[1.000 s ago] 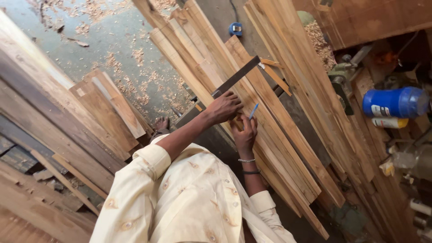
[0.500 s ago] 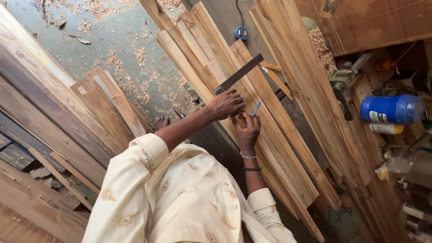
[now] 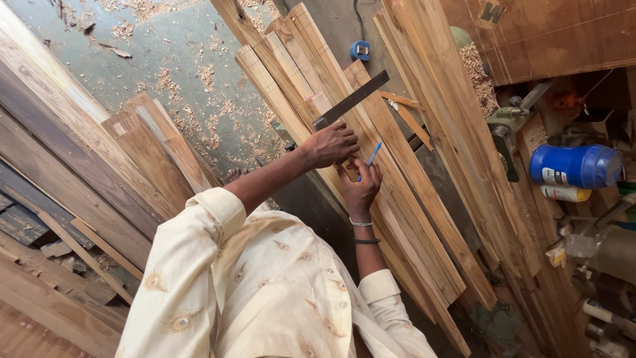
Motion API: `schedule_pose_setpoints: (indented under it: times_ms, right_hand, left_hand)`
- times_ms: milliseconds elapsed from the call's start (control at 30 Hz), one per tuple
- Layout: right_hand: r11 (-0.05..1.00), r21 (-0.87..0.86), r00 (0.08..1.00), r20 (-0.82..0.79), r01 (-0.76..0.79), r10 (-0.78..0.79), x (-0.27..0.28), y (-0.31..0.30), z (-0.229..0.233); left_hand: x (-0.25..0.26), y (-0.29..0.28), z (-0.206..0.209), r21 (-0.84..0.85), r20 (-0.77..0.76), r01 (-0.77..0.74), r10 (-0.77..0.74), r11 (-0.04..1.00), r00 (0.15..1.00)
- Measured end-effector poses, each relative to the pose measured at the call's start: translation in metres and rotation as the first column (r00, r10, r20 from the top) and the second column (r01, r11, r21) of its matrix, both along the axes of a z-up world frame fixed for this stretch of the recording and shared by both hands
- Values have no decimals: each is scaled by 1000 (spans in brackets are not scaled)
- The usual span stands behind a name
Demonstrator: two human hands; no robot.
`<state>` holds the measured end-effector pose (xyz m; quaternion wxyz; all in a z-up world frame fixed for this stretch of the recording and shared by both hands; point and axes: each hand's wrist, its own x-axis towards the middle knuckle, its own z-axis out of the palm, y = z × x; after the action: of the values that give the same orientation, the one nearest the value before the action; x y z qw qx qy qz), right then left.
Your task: The person uses a metal square and a blue pencil to mark straight lines across a stack of wooden planks. They repeatedly align the square, draw a line, and then shift the planks to mark the next section. The process is repeated for several planks, some of which have pink ends.
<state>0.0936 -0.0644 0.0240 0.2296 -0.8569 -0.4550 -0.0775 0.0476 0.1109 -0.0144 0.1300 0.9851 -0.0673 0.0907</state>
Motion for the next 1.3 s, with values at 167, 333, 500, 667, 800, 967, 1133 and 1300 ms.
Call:
schedule_pose_setpoints:
  times_ms: [167, 333, 500, 667, 800, 967, 1133, 1300]
  right_hand:
    - [1000, 23, 999, -46, -11, 12, -4, 1, 1]
    - [997, 74, 997, -80, -13, 19, -4, 7, 5]
    - [996, 81, 998, -55, -25, 30, -3, 4, 3]
    - [994, 105, 994, -105, -23, 34, -3, 4, 2]
    - [994, 104, 991, -125, -25, 38, -5, 6, 7]
    - [995, 92, 990, -128, -40, 52, -5, 6, 9]
    - [994, 111, 962, -271, 12, 18, -6, 6, 17]
    - [766, 528, 642, -739, 366, 202, 7, 25, 55]
  left_hand:
    - [3, 0, 0, -44, -12, 4, -5, 999, 1000]
    - [1, 7, 9, -97, -34, 39, -43, 994, 998]
    - [3, 10, 10, -105, -11, 41, -42, 994, 999]
    - [2, 9, 10, -139, 5, 35, -35, 990, 999]
    - [0, 9, 13, -147, -13, 39, -41, 988, 999]
    - [1, 10, 11, -155, 19, 39, -37, 987, 999]
    - [0, 11, 11, -190, -18, 40, -44, 981, 999]
    - [2, 12, 14, -245, 59, 40, -27, 969, 998]
